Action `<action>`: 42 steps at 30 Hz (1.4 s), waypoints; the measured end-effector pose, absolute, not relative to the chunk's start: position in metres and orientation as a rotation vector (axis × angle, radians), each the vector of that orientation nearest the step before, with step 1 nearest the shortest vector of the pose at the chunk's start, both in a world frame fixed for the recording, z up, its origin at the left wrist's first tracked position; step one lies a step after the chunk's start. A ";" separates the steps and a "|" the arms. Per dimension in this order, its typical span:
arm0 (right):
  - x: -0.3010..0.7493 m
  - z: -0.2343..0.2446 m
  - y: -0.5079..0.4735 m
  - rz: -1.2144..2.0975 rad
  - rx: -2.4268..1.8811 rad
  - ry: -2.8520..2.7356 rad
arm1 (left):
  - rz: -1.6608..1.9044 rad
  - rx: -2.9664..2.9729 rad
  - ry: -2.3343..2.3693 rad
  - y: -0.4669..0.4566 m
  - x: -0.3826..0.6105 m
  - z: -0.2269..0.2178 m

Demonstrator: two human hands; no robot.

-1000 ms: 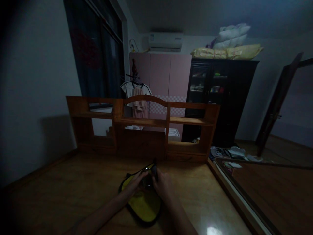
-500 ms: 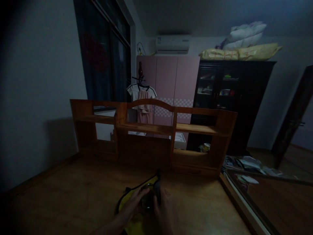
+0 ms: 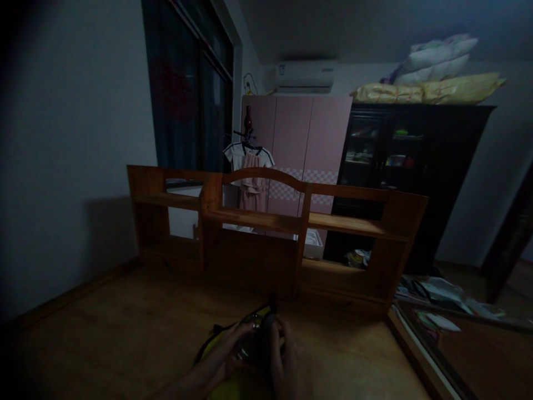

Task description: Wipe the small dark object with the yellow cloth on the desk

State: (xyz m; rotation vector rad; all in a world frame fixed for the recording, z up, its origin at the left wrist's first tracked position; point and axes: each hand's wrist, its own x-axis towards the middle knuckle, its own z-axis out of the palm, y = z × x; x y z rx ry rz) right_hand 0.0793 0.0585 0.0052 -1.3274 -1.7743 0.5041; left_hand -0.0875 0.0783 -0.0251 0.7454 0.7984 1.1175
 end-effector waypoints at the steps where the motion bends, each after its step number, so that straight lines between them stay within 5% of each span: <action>1: 0.079 0.007 0.057 0.503 -1.329 -1.780 | 1.117 0.762 0.787 0.077 -0.088 -0.023; 42: 0.066 -0.012 0.058 0.386 -1.171 -1.896 | 1.028 1.108 0.777 0.073 -0.087 -0.026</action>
